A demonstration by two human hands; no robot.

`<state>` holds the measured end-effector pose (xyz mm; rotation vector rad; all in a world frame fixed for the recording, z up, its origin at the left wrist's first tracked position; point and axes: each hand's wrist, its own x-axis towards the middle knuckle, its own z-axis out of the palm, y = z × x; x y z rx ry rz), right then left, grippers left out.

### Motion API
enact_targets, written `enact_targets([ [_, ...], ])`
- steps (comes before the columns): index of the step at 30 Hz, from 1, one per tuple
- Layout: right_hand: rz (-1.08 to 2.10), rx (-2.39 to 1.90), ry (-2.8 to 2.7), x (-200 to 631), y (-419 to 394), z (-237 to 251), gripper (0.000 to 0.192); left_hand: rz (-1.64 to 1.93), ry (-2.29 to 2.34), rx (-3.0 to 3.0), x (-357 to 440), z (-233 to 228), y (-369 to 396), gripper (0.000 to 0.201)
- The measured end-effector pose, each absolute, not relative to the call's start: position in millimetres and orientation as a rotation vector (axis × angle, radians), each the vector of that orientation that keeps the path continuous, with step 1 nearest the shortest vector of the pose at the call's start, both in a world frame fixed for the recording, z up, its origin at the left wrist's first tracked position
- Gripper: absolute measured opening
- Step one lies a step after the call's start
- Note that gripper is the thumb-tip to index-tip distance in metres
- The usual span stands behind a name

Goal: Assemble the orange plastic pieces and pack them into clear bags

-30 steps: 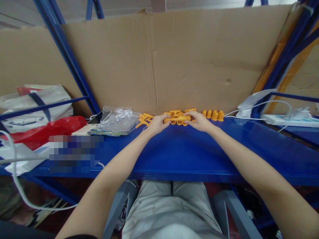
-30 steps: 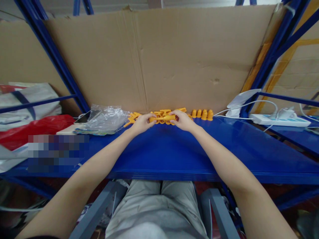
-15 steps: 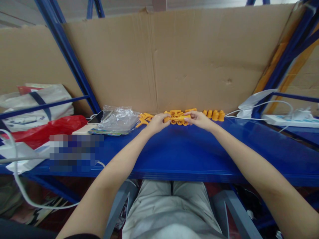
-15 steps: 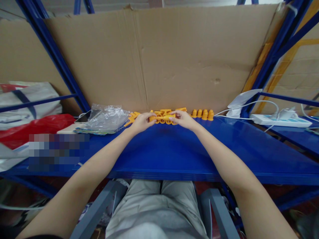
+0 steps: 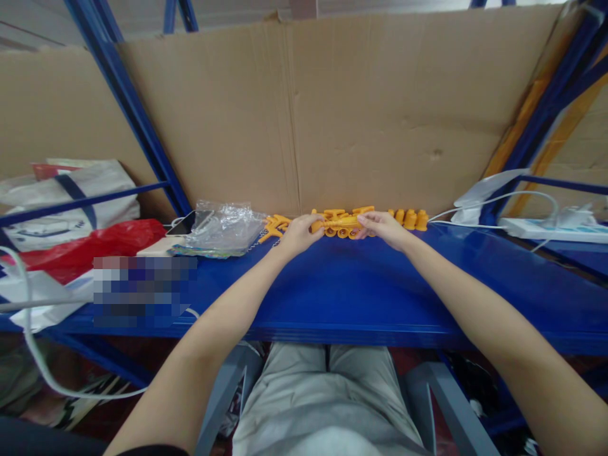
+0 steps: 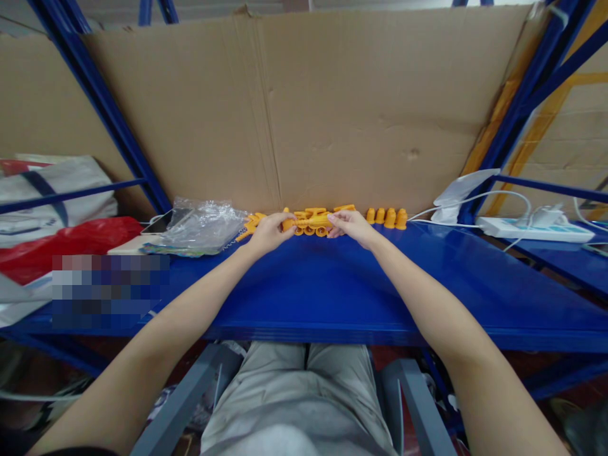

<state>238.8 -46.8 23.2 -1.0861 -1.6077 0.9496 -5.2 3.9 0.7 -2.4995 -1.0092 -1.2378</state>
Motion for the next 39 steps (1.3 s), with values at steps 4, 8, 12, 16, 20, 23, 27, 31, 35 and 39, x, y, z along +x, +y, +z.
enact_targets([
  [4, 0.976, -1.095, -1.580, 235, -49, 24, 0.045, -1.251, -0.981, -2.487, -5, -1, 4, 0.021],
  [8, 0.969, -1.150, -1.588, 234, -48, 23, 0.049, -1.260, -0.977, -2.492, -5, -1, 5, 0.020],
  [12, 0.926, -1.121, -1.667, 239, -42, 21, 0.036, -1.267, -1.035, -2.473, -5, 1, 5, 0.020],
  [16, 0.849, -0.962, -1.777, 247, -32, 15, 0.047, -1.266, -1.044, -2.469, -3, 3, 1, 0.021],
  [20, 0.820, -0.915, -1.846, 249, -24, 9, 0.042, -1.285, -1.031, -2.455, -3, 4, -1, 0.019],
  [23, 0.807, -0.904, -1.851, 248, -24, 8, 0.044, -1.278, -1.036, -2.446, -3, 4, -2, 0.017],
  [27, 0.802, -0.928, -1.854, 244, -32, 15, 0.046, -1.286, -1.006, -2.426, -3, 3, -2, 0.017],
  [31, 0.819, -1.002, -1.824, 241, -43, 20, 0.046, -1.303, -1.006, -2.422, -3, 1, -3, 0.017],
  [35, 0.840, -1.062, -1.797, 241, -44, 22, 0.041, -1.327, -1.051, -2.438, -2, 1, -3, 0.018],
  [39, 0.849, -0.996, -1.792, 243, -40, 22, 0.042, -1.347, -1.143, -2.479, -2, 3, -4, 0.018],
])
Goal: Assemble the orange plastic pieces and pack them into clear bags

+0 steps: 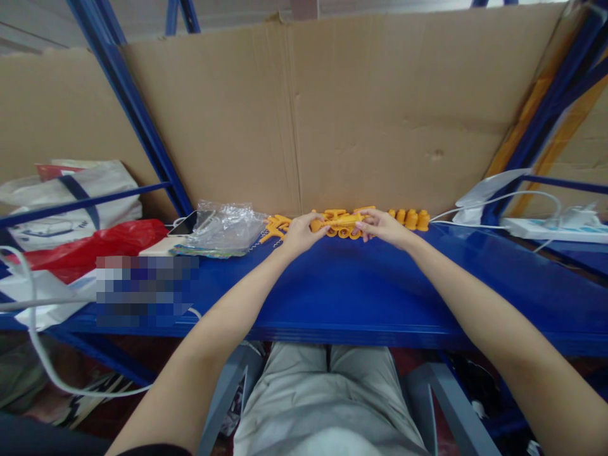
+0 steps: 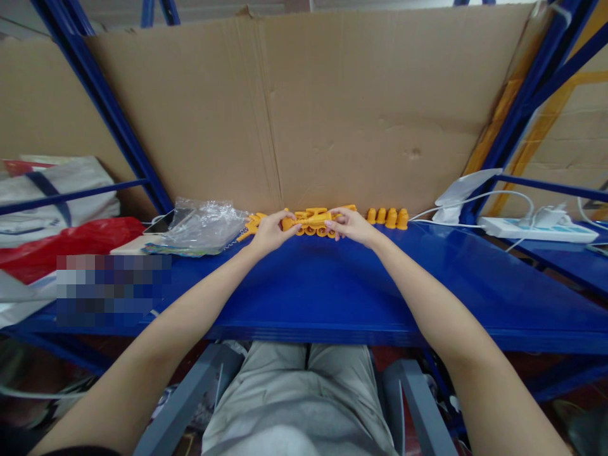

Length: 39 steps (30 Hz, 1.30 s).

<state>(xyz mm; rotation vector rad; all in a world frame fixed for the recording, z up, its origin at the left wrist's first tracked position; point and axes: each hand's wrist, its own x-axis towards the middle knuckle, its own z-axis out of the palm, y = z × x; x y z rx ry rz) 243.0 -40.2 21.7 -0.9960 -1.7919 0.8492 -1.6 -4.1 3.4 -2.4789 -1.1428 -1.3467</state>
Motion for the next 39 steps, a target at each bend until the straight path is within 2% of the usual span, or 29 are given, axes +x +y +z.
enact_targets([
  [2, 0.838, -0.953, -1.783, 244, -39, 22, 0.047, -1.356, -1.156, -2.496, -2, 5, -5, 0.018],
  [5, 0.790, -0.964, -1.788, 243, -41, 21, 0.044, -1.357, -1.104, -2.495, -2, 6, -7, 0.018],
  [11, 0.798, -1.157, -1.708, 233, -44, 17, 0.063, -1.327, -1.024, -2.446, 1, 8, -10, 0.018],
  [13, 0.819, -1.194, -1.695, 233, -44, 18, 0.059, -1.322, -1.038, -2.446, 1, 7, -10, 0.017],
  [17, 0.869, -1.106, -1.745, 241, -41, 19, 0.036, -1.322, -1.091, -2.454, 1, 7, -8, 0.018],
  [21, 0.884, -0.976, -1.778, 247, -37, 17, 0.048, -1.318, -1.130, -2.461, 0, 7, -7, 0.018],
  [25, 0.861, -0.974, -1.775, 247, -35, 16, 0.042, -1.327, -1.101, -2.460, -1, 6, -7, 0.017],
  [32, 0.838, -0.999, -1.791, 242, -40, 18, 0.047, -1.339, -1.055, -2.460, -2, 4, -3, 0.018],
  [39, 0.831, -1.033, -1.749, 243, -35, 14, 0.040, -1.318, -1.064, -2.491, -1, 2, -3, 0.020],
])
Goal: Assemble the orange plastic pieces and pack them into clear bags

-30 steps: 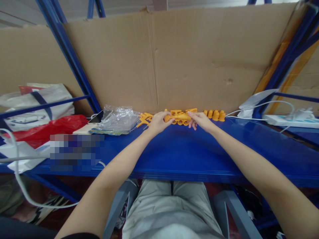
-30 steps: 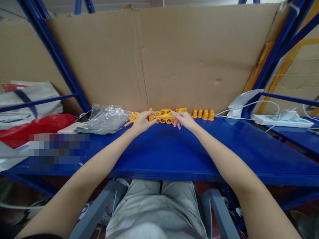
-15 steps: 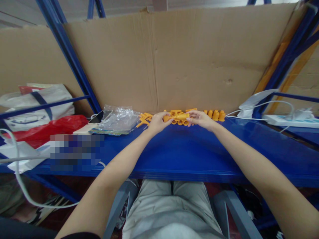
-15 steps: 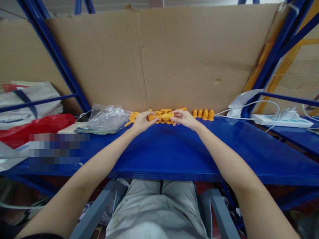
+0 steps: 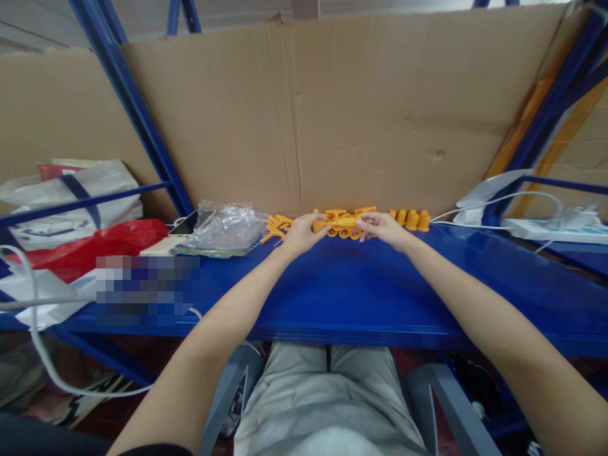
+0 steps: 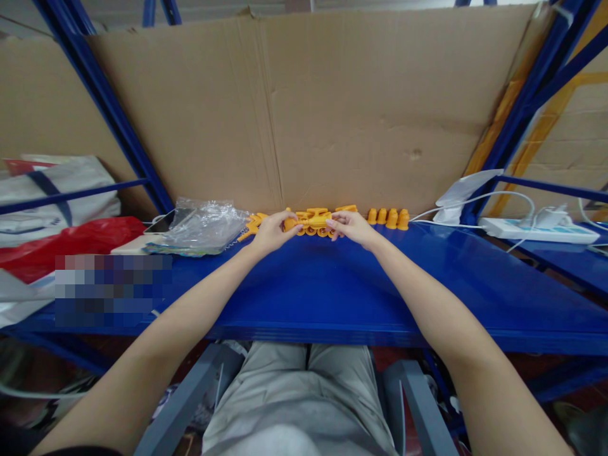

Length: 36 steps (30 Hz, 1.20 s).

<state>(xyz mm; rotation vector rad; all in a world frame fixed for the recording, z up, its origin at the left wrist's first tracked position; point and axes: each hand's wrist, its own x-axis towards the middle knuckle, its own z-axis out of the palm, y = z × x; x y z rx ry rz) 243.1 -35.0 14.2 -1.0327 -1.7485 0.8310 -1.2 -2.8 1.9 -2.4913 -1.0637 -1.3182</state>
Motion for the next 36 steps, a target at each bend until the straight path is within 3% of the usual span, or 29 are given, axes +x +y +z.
enact_targets([
  [5, 0.660, -1.058, -1.642, 250, -22, 9, 0.040, -1.329, -1.225, -2.468, -8, 2, 3, 0.041],
  [8, 0.365, -1.087, -1.617, 256, -15, 4, 0.042, -1.234, -1.341, -2.419, -19, -1, 14, 0.035],
  [11, 0.015, -1.144, -1.654, 261, -13, 0, 0.039, -0.977, -1.512, -2.341, -31, -7, 24, 0.029],
  [19, -0.525, -1.385, -1.953, 247, -13, -16, 0.037, -0.320, -1.929, -2.350, -47, -14, 32, 0.046],
  [29, -0.714, -1.505, -2.143, 226, -10, -27, 0.049, -0.234, -1.883, -2.328, -48, -14, 34, 0.036],
  [36, -0.659, -1.614, -2.181, 223, -14, -33, 0.060, -0.219, -1.996, -2.279, -42, -4, 22, 0.036],
])
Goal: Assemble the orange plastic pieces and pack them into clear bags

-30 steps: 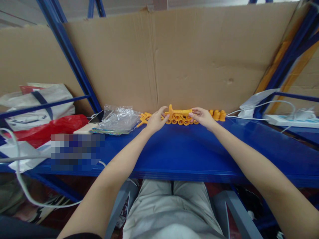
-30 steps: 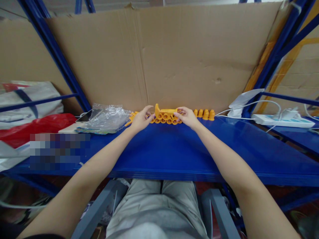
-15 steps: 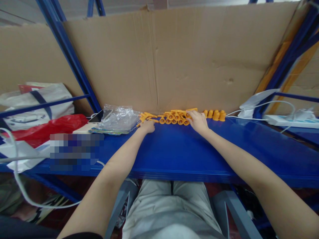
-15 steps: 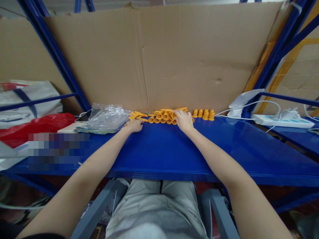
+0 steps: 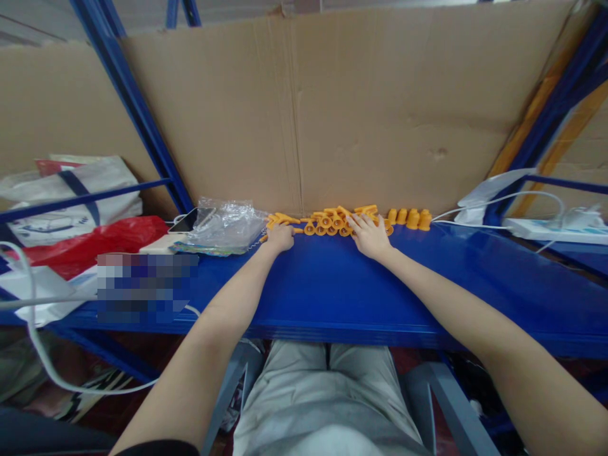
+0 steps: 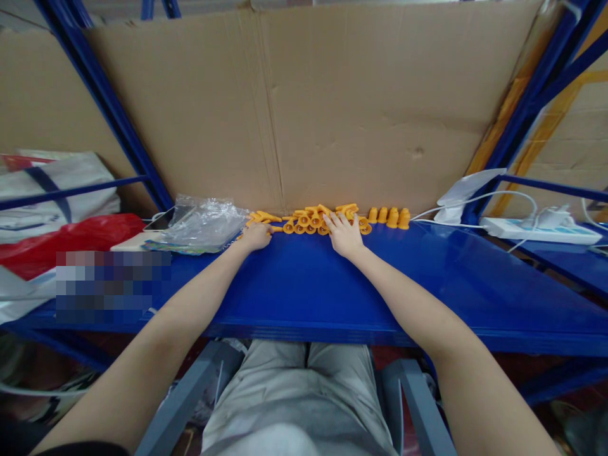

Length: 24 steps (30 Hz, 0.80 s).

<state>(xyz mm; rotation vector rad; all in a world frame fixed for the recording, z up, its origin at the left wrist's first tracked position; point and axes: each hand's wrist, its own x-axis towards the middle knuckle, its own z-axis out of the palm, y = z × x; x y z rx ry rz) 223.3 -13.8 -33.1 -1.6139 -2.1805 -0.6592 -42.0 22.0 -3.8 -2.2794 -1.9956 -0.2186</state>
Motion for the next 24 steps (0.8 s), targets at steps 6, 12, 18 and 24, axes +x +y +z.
enact_targets([
  [6, -0.625, -1.658, -2.193, 230, -13, -38, 0.073, -0.370, -2.008, -2.211, -40, 1, 17, 0.031],
  [12, -0.666, -1.681, -2.137, 230, -11, -40, 0.069, -0.577, -1.969, -2.177, -38, 6, 17, 0.032],
  [18, -0.714, -1.650, -2.128, 229, -10, -39, 0.063, -0.581, -1.932, -2.257, -37, 1, 20, 0.028],
  [24, -0.796, -1.512, -2.214, 226, -9, -29, 0.050, -0.573, -1.948, -2.319, -33, -1, 18, 0.027],
])
